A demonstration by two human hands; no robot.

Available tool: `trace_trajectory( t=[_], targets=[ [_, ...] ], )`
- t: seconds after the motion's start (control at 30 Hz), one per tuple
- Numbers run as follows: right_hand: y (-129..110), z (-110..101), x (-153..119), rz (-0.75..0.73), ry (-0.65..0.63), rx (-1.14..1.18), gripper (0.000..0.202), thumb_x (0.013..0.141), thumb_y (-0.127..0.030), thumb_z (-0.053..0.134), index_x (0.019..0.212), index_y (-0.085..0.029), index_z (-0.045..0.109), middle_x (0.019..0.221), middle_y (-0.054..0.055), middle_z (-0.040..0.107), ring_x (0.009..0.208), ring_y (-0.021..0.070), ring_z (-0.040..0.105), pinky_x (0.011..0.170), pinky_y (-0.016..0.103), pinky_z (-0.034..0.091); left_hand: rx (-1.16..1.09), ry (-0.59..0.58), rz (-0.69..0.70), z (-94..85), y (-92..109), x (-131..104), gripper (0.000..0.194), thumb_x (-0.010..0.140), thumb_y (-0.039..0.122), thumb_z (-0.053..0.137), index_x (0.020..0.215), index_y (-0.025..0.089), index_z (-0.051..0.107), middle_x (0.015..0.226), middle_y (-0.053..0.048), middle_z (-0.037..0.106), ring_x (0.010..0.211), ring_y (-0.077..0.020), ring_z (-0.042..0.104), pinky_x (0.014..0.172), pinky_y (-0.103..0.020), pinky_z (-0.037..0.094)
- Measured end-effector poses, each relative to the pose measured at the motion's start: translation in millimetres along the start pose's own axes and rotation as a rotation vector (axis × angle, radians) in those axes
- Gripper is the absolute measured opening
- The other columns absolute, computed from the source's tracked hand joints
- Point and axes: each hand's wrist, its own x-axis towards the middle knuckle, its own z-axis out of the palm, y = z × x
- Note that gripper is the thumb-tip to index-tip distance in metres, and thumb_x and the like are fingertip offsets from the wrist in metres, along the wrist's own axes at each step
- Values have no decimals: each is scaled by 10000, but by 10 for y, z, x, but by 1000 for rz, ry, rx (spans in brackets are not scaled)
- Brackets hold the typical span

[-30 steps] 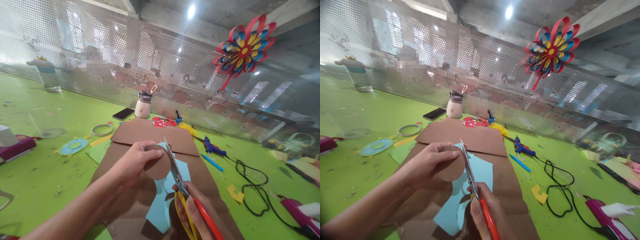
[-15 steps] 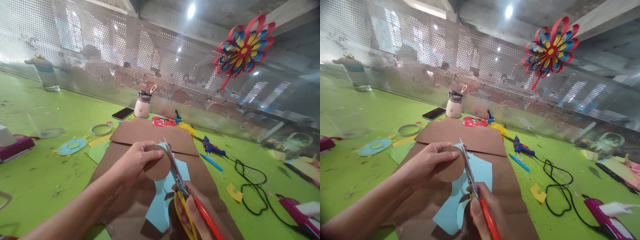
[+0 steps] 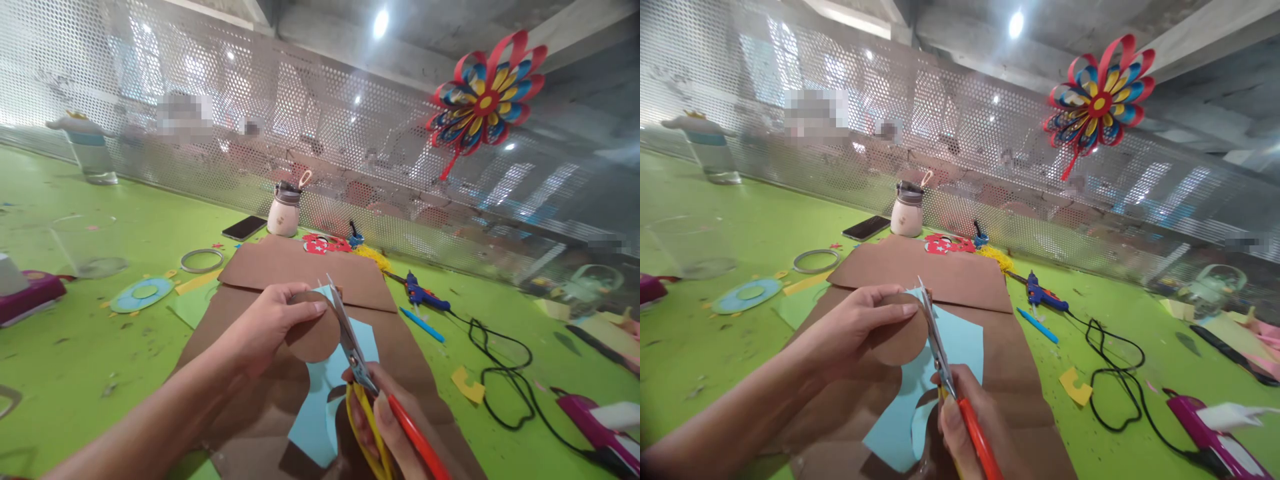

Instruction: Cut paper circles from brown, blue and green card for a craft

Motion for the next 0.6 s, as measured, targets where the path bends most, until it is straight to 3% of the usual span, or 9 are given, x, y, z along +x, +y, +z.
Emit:
trace_trajectory(
  t=[0.6],
  targets=[
    [-82, 4, -52, 19, 38, -149, 653, 749, -789, 396, 969, -196, 556, 585, -34, 394, 438, 88, 334, 378, 206, 279, 5, -5, -21, 6, 36, -11, 170, 649, 217, 772, 783, 137, 706, 701, -15, 681, 625, -109, 585, 586, -191, 425]
  ],
)
